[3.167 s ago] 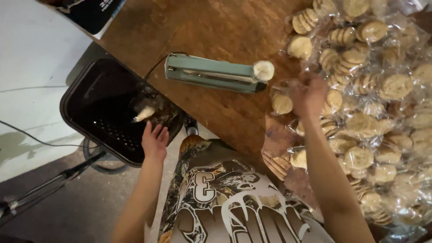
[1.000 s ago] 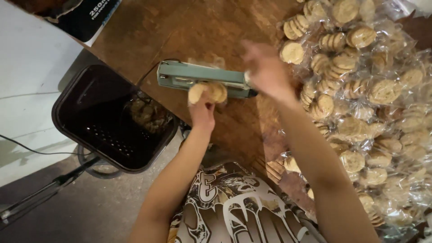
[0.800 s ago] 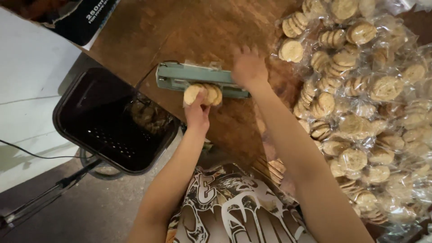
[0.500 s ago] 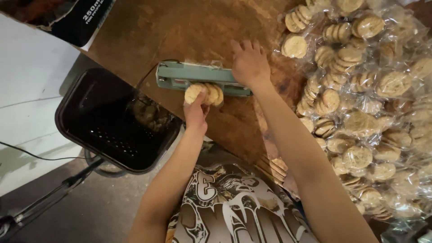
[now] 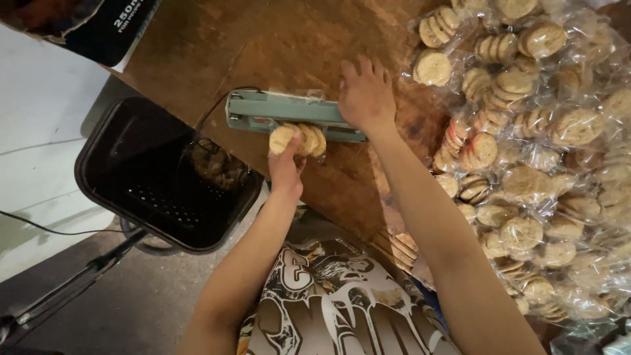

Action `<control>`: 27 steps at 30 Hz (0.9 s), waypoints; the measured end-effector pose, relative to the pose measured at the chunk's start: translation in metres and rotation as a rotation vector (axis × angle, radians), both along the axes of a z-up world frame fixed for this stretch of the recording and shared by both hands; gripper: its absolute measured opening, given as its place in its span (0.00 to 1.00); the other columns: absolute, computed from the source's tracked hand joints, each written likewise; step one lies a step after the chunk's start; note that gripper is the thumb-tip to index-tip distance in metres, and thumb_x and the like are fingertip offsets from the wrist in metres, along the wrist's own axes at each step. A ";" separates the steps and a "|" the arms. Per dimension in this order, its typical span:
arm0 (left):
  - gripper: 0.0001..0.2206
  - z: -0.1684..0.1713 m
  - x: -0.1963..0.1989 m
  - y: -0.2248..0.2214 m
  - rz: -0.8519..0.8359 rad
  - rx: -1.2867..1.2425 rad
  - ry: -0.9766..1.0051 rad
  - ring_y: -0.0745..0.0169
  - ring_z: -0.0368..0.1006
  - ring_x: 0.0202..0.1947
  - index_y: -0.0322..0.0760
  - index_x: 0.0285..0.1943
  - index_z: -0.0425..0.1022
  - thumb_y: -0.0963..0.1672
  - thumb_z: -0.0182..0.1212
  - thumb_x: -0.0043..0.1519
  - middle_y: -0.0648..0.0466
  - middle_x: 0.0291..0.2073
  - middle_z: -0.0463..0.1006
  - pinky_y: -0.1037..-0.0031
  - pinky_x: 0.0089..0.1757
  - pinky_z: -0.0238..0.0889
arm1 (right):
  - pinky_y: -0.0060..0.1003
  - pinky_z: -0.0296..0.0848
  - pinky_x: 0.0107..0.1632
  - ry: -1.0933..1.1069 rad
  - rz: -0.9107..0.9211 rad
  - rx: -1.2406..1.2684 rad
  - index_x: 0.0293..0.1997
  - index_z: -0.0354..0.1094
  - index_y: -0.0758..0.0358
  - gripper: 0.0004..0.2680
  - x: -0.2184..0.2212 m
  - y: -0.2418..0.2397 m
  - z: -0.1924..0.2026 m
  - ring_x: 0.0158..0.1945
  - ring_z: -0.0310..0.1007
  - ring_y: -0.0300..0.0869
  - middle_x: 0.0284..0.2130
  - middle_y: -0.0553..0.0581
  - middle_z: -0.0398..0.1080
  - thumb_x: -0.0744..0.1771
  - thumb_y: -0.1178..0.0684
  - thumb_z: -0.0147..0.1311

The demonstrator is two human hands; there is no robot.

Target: The person places cookies into plastic bags and seals the bags using a heat sealer on the table.

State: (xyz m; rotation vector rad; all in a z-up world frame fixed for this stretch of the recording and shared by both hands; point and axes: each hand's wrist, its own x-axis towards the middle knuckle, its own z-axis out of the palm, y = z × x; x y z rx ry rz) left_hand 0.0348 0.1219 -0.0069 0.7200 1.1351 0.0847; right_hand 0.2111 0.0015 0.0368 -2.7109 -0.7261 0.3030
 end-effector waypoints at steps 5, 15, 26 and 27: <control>0.23 0.005 -0.002 -0.010 0.007 0.100 -0.031 0.74 0.70 0.41 0.44 0.58 0.63 0.45 0.71 0.57 0.63 0.47 0.74 0.76 0.35 0.62 | 0.61 0.54 0.67 0.004 0.000 -0.010 0.62 0.65 0.58 0.14 0.001 0.001 0.000 0.69 0.52 0.67 0.65 0.68 0.59 0.69 0.52 0.50; 0.29 -0.015 0.010 -0.030 0.119 0.269 -0.112 0.67 0.72 0.52 0.38 0.66 0.62 0.41 0.71 0.57 0.56 0.56 0.74 0.77 0.48 0.68 | 0.43 0.68 0.64 0.340 -0.588 0.900 0.68 0.59 0.57 0.18 0.053 -0.089 -0.088 0.61 0.69 0.46 0.58 0.57 0.69 0.70 0.53 0.56; 0.22 -0.077 -0.158 0.062 0.100 0.162 0.087 0.68 0.71 0.35 0.41 0.64 0.72 0.45 0.68 0.60 0.56 0.45 0.76 0.76 0.31 0.64 | 0.42 0.73 0.42 0.275 -0.544 0.367 0.53 0.75 0.61 0.14 0.116 -0.255 -0.164 0.37 0.77 0.44 0.37 0.58 0.78 0.63 0.54 0.62; 0.20 -0.088 -0.163 0.075 0.249 0.124 0.155 0.68 0.65 0.31 0.40 0.65 0.74 0.47 0.70 0.65 0.55 0.41 0.74 0.77 0.28 0.55 | 0.41 0.75 0.46 0.136 -0.479 0.239 0.48 0.78 0.63 0.11 0.114 -0.253 -0.167 0.40 0.79 0.44 0.37 0.58 0.79 0.64 0.52 0.65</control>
